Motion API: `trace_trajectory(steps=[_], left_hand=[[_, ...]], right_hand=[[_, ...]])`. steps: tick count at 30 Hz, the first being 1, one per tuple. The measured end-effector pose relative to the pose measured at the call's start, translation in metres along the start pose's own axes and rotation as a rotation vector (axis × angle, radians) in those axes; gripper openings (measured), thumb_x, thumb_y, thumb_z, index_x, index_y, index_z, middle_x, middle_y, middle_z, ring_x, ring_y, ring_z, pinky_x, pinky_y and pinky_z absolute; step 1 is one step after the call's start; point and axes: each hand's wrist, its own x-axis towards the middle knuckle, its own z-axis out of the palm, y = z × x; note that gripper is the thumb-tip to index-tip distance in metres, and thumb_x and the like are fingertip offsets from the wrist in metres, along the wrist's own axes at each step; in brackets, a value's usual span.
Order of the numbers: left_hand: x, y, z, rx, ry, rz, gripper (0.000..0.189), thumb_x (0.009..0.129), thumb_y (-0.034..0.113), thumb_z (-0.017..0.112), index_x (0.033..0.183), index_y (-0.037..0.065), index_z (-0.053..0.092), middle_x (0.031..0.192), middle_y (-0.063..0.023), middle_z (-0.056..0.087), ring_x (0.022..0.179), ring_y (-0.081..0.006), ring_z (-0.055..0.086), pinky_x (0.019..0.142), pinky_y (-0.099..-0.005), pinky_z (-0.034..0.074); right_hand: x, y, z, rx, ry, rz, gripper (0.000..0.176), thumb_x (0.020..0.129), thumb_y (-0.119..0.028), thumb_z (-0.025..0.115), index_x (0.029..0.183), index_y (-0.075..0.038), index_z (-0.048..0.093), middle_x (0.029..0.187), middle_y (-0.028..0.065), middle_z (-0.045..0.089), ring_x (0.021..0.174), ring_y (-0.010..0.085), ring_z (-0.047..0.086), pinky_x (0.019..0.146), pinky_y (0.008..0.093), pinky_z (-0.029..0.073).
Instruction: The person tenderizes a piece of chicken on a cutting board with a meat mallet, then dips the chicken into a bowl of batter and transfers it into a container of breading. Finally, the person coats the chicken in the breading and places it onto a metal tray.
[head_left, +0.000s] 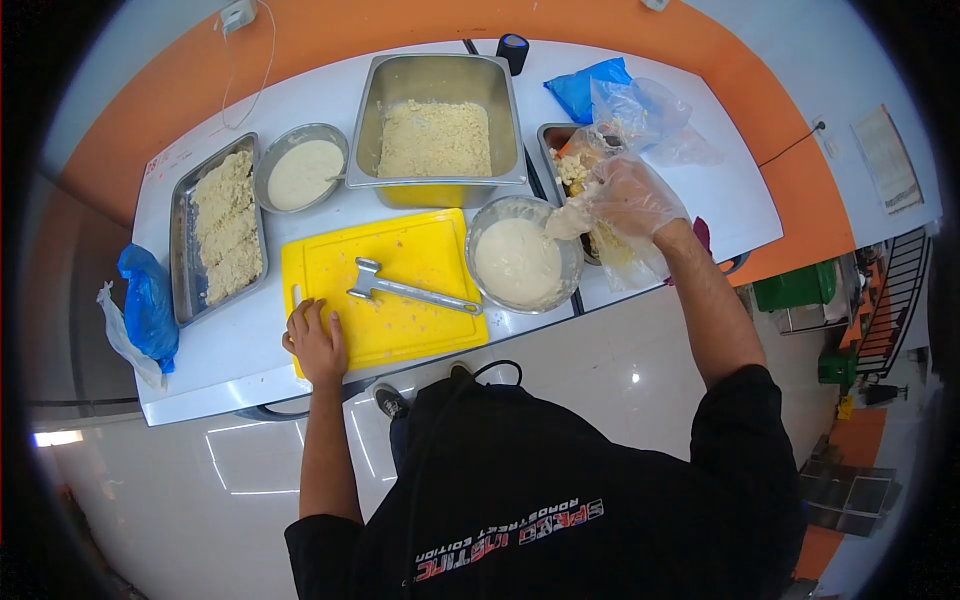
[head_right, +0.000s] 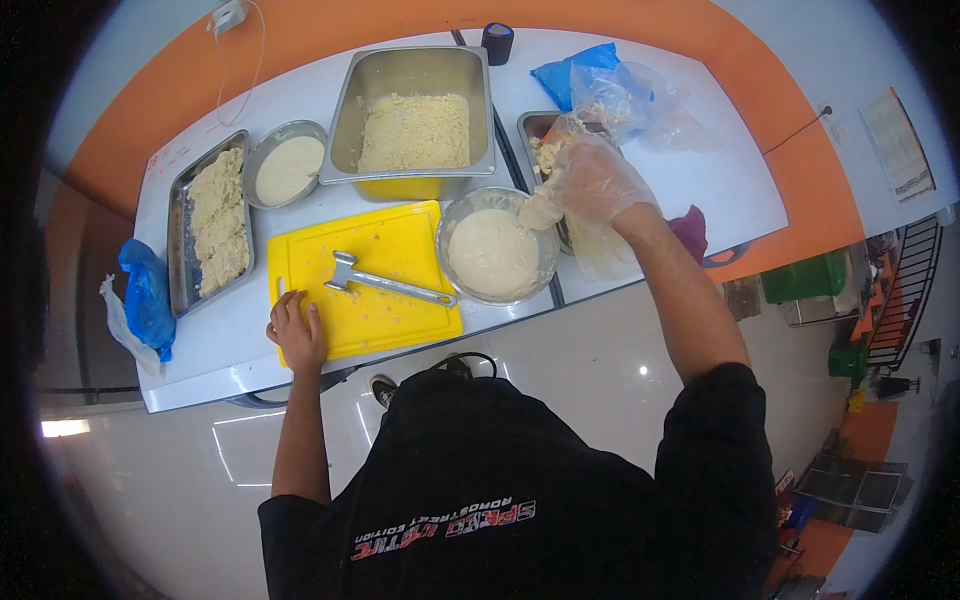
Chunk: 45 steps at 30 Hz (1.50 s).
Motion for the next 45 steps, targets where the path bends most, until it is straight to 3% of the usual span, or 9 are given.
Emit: trace_trajectory(steps=[23, 29, 32, 34, 41, 43, 45], left_hand=[[0.0, 0.001, -0.001, -0.003, -0.017, -0.011, 0.035, 0.101, 0.034, 0.056, 0.128, 0.013, 0.064, 0.139, -0.0095, 0.057, 0.135, -0.0295, 0.047, 0.11, -0.0522, 0.029], [0.001, 0.001, -0.003, 0.02, -0.017, -0.003, 0.035, 0.1, 0.034, 0.057, 0.127, 0.013, 0.064, 0.139, -0.0094, 0.057, 0.135, -0.0293, 0.047, 0.11, -0.0523, 0.029], [-0.002, 0.0, 0.0, 0.01, -0.004, -0.023, 0.035, 0.1, 0.033, 0.058, 0.127, 0.013, 0.064, 0.138, -0.0094, 0.057, 0.135, -0.0293, 0.047, 0.11, -0.0524, 0.029], [0.0, 0.001, -0.002, -0.005, -0.005, -0.014, 0.035, 0.1, 0.033, 0.058, 0.128, 0.013, 0.064, 0.138, -0.0091, 0.057, 0.135, -0.0293, 0.047, 0.11, -0.0525, 0.029], [0.0, 0.002, -0.004, -0.004, -0.026, -0.022, 0.037, 0.1, 0.034, 0.058, 0.129, 0.012, 0.064, 0.139, -0.0087, 0.057, 0.135, -0.0292, 0.047, 0.11, -0.0527, 0.029], [0.001, 0.002, -0.004, 0.004, -0.02, -0.017, 0.037, 0.1, 0.034, 0.057, 0.129, 0.012, 0.064, 0.139, -0.0085, 0.057, 0.135, -0.0289, 0.046, 0.11, -0.0526, 0.029], [0.001, 0.002, -0.004, 0.001, -0.02, -0.02, 0.036, 0.1, 0.034, 0.057, 0.128, 0.012, 0.065, 0.139, -0.0083, 0.057, 0.135, -0.0289, 0.046, 0.11, -0.0526, 0.029]], right_hand=[[0.0, 0.005, 0.004, -0.043, 0.027, -0.054, 0.039, 0.082, -0.025, 0.078, 0.113, -0.002, 0.071, 0.121, 0.0222, 0.067, 0.118, 0.0378, 0.062, 0.103, 0.0419, 0.049], [0.017, 0.023, 0.04, 0.004, 0.105, -0.128, 0.028, 0.078, -0.021, 0.077, 0.093, 0.001, 0.073, 0.102, 0.0267, 0.069, 0.105, 0.0418, 0.065, 0.094, 0.0469, 0.051], [0.017, 0.015, 0.042, -0.122, 0.061, -0.314, 0.026, 0.077, -0.019, 0.075, 0.09, 0.003, 0.071, 0.096, 0.0276, 0.069, 0.098, 0.0431, 0.066, 0.09, 0.0482, 0.052], [0.01, 0.007, 0.049, -0.094, 0.211, -0.273, 0.021, 0.084, -0.02, 0.065, 0.089, -0.001, 0.075, 0.091, 0.022, 0.07, 0.095, 0.0395, 0.068, 0.09, 0.0447, 0.053], [0.002, -0.009, 0.046, -0.028, 0.145, -0.275, 0.021, 0.081, -0.019, 0.068, 0.09, -0.001, 0.073, 0.093, 0.0223, 0.071, 0.1, 0.0392, 0.067, 0.093, 0.0447, 0.052], [-0.002, -0.007, 0.046, 0.085, 0.317, -0.282, 0.021, 0.079, -0.019, 0.069, 0.089, 0.0, 0.072, 0.092, 0.0234, 0.071, 0.1, 0.0396, 0.067, 0.093, 0.0448, 0.052], [-0.002, -0.009, 0.041, 0.089, 0.313, -0.307, 0.021, 0.079, -0.018, 0.07, 0.089, 0.0, 0.072, 0.092, 0.0241, 0.071, 0.099, 0.04, 0.068, 0.092, 0.045, 0.052]])
